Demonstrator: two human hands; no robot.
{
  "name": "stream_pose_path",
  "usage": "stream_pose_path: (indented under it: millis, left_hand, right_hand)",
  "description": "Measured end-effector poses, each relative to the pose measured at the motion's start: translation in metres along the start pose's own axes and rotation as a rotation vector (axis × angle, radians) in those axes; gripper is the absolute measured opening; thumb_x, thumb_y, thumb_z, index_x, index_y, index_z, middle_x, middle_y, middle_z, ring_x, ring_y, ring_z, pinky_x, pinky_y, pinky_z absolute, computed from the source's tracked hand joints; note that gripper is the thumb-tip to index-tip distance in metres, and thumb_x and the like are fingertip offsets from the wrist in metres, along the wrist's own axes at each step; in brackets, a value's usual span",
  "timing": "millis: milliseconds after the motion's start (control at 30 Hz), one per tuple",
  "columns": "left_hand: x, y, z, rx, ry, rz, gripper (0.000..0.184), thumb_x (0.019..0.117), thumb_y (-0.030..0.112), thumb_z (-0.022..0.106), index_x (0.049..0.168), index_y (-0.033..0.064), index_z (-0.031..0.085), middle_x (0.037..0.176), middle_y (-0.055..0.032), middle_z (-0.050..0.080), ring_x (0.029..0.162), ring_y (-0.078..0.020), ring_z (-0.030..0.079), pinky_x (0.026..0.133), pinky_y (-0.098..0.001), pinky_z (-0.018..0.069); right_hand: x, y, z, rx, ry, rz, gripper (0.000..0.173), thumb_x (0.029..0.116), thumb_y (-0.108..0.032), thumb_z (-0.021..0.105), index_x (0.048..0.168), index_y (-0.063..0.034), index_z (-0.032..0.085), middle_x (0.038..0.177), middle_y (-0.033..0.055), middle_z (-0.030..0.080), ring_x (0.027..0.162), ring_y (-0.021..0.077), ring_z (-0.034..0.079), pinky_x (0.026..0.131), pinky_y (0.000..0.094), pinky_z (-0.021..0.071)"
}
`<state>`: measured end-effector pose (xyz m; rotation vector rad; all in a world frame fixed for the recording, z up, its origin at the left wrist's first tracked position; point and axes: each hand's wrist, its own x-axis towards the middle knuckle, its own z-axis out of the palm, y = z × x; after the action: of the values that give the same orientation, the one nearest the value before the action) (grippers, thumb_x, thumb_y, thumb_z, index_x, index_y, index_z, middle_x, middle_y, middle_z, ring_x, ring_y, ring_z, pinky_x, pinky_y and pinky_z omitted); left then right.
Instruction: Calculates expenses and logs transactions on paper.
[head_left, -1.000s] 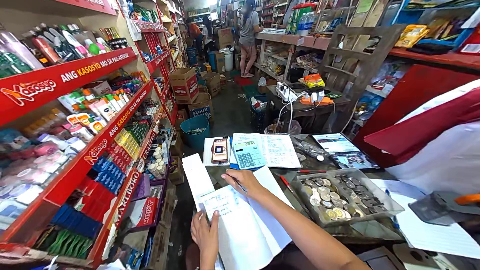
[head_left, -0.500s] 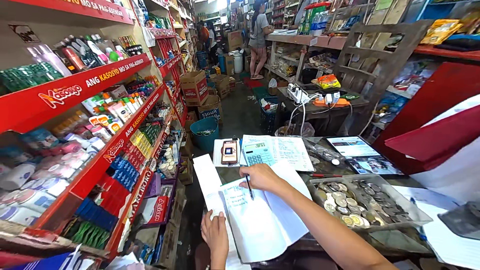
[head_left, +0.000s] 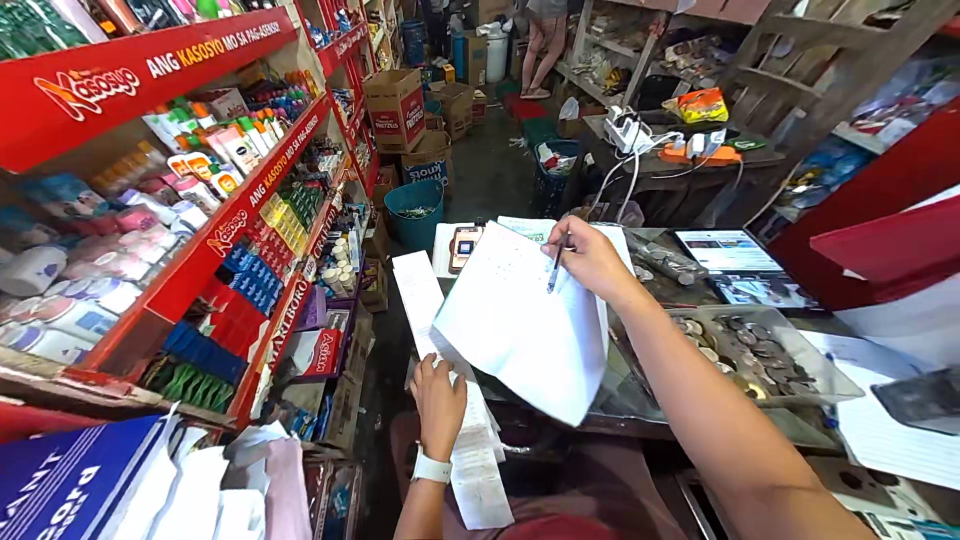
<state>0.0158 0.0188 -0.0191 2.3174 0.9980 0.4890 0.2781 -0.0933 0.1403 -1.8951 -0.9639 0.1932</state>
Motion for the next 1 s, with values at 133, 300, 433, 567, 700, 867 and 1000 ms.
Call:
stream_pose_path:
  millis: [133, 300, 433, 567, 700, 867, 1000]
  left_hand:
    - [0.007, 0.007, -0.008, 0.047, 0.015, -0.016, 0.023, 0.0965, 0.002, 0.056, 0.111, -0.0048, 0.073, 0.120, -0.0262, 0.068, 0.120, -0.0449, 0.061, 0.102, -0.0626, 0.0450]
    - [0.007, -0.004, -0.024, -0.201, 0.115, -0.044, 0.028, 0.0977, 0.006, 0.058, 0.120, -0.0077, 0.069, 0.115, -0.0269, 0.071, 0.112, -0.0418, 0.067, 0.101, -0.0608, 0.0482]
    - [0.009, -0.014, -0.034, -0.643, 0.109, -0.266, 0.046, 0.1119, 0.020, 0.031, 0.136, -0.0098, 0.056, 0.138, -0.0273, 0.058, 0.132, -0.0292, 0.054, 0.114, -0.0456, 0.0390]
    - [0.012, -0.014, -0.044, -0.803, 0.053, -0.368, 0.053, 0.1123, 0.033, 0.033, 0.146, -0.0054, 0.046, 0.143, -0.0217, 0.055, 0.131, -0.0194, 0.055, 0.112, -0.0372, 0.0426]
    - [0.014, -0.020, -0.036, -0.783, -0.011, -0.281, 0.051, 0.0938, 0.000, 0.067, 0.140, -0.0078, 0.046, 0.123, -0.0201, 0.065, 0.104, -0.0145, 0.069, 0.091, -0.0301, 0.0580]
    - [0.016, -0.019, -0.029, -0.743, 0.023, -0.279, 0.048, 0.0941, -0.004, 0.063, 0.139, -0.0087, 0.047, 0.123, -0.0212, 0.064, 0.105, -0.0154, 0.068, 0.091, -0.0303, 0.0576]
    - [0.014, -0.021, -0.028, -0.682, 0.020, -0.294, 0.051, 0.0941, -0.003, 0.064, 0.141, -0.0082, 0.046, 0.128, -0.0228, 0.064, 0.112, -0.0194, 0.067, 0.096, -0.0338, 0.0561]
  right_hand:
    - [-0.015, 0.009, -0.007, 0.254, 0.188, 0.190, 0.015, 0.0983, 0.003, 0.062, 0.110, 0.0012, 0.052, 0.091, 0.0111, 0.057, 0.076, 0.0151, 0.057, 0.072, 0.0338, 0.0508]
    - [-0.082, 0.052, 0.033, 0.472, 0.502, 0.381, 0.017, 0.0966, 0.003, 0.060, 0.109, 0.0042, 0.048, 0.091, 0.0090, 0.057, 0.074, 0.0110, 0.059, 0.068, 0.0282, 0.0535]
    - [-0.149, 0.062, 0.072, 0.385, 0.379, 0.451, 0.020, 0.0984, -0.001, 0.061, 0.110, 0.0071, 0.047, 0.090, 0.0115, 0.058, 0.068, 0.0119, 0.062, 0.062, 0.0281, 0.0565]
    - [-0.180, 0.074, 0.073, -0.301, 0.165, 0.219, 0.036, 0.1075, -0.028, 0.050, 0.107, 0.0069, 0.061, 0.074, 0.0186, 0.065, 0.065, 0.0330, 0.067, 0.061, 0.0487, 0.0541]
    - [-0.183, 0.099, 0.060, -0.359, 0.169, -0.214, 0.027, 0.1025, -0.015, 0.050, 0.101, 0.0030, 0.070, 0.086, 0.0179, 0.070, 0.080, 0.0336, 0.070, 0.071, 0.0454, 0.0583]
    - [-0.176, 0.113, 0.058, -0.310, -0.155, -0.431, 0.023, 0.0918, -0.008, 0.051, 0.099, -0.0055, 0.073, 0.095, 0.0103, 0.075, 0.103, 0.0344, 0.068, 0.102, 0.0520, 0.0477]
    - [-0.159, 0.116, 0.068, -0.286, -0.207, -0.381, 0.025, 0.0912, -0.006, 0.053, 0.105, -0.0035, 0.073, 0.098, 0.0119, 0.075, 0.101, 0.0350, 0.069, 0.102, 0.0558, 0.0468]
